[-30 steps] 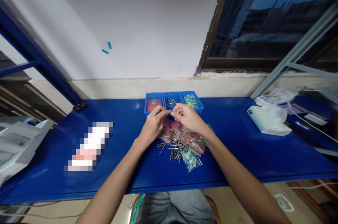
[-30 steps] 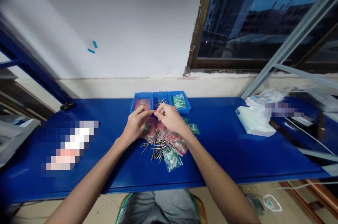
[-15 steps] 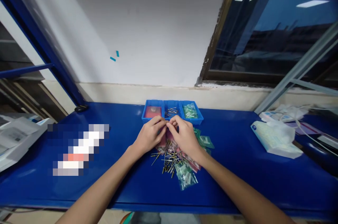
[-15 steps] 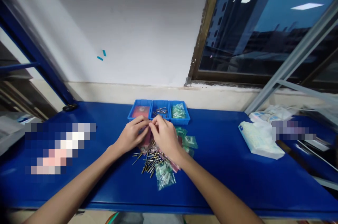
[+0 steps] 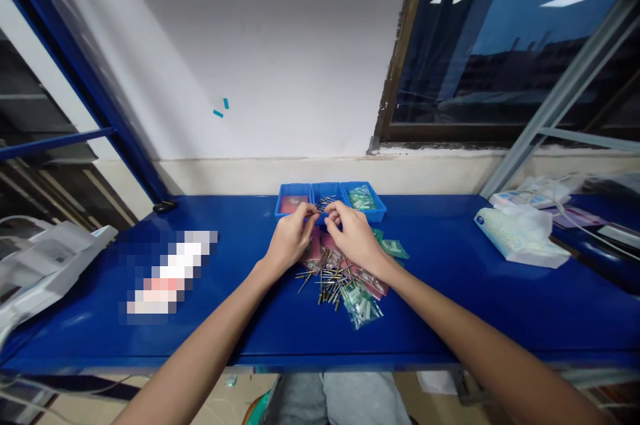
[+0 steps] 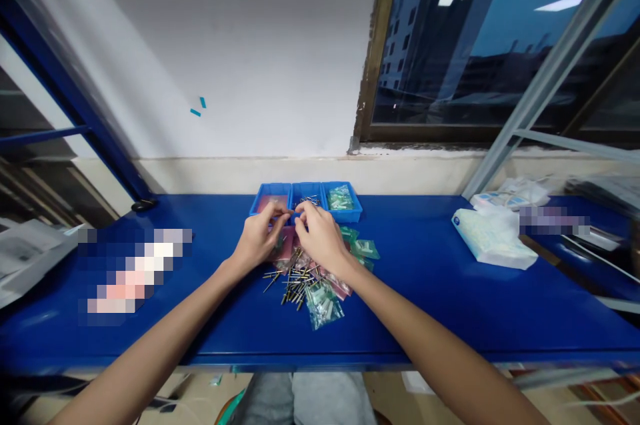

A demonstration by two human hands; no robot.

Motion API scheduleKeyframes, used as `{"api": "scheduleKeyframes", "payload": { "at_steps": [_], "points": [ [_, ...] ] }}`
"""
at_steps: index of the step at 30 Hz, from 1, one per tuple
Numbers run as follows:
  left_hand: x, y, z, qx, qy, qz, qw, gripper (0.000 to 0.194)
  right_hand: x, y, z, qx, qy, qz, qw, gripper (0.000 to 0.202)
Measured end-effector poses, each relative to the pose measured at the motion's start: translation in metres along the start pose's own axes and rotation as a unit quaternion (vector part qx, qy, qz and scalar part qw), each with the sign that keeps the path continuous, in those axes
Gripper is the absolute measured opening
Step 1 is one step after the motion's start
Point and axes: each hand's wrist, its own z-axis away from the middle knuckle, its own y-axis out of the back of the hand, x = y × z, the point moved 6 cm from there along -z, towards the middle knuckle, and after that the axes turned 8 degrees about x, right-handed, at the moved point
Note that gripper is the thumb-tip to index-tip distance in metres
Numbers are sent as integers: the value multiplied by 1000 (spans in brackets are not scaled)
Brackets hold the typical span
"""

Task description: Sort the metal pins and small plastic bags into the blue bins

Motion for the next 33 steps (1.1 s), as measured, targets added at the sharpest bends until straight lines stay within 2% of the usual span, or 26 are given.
{"api": "scheduleKeyframes", "payload": {
  "at_steps": [7, 10, 13, 16, 21, 25, 26, 30, 33],
  "points": [
    [1, -5, 2, -22, 8, 22, 999, 9, 6, 1, -4, -6, -55, -56, 997, 10],
    [1, -4, 2, -5, 13, 25, 1000, 8, 5, -1, -4, -18, -68, -76, 995, 11],
    [3, 0, 0, 28, -2, 19, 999, 9, 5, -1, -5, -24, -67, -89, 993, 9],
    [7, 2, -2, 34, -26, 15, 999, 9, 7, 1, -7, -31, -64, -108, 992, 8],
    [7, 1, -1, 12, -30, 18, 999, 6, 4, 7, -10, -24, -41, -104, 993, 7],
    [4, -5, 2, -23, -24, 26, 999, 13, 5, 8, -10, -21, -44, -93, 994, 3],
    [4, -5, 3, -20, -29, 19, 999, 13, 7, 8, -9, -15, -49, -86, 995, 1],
    [4, -1, 2, 25, -43, -1, 999, 12, 12, 6, -9, -14, -38, -47, 998, 14],
    [4, -1, 2, 29, -49, 1, 998, 18, 13, -1, -7, -43, -30, -54, 997, 4]
  ]
}}
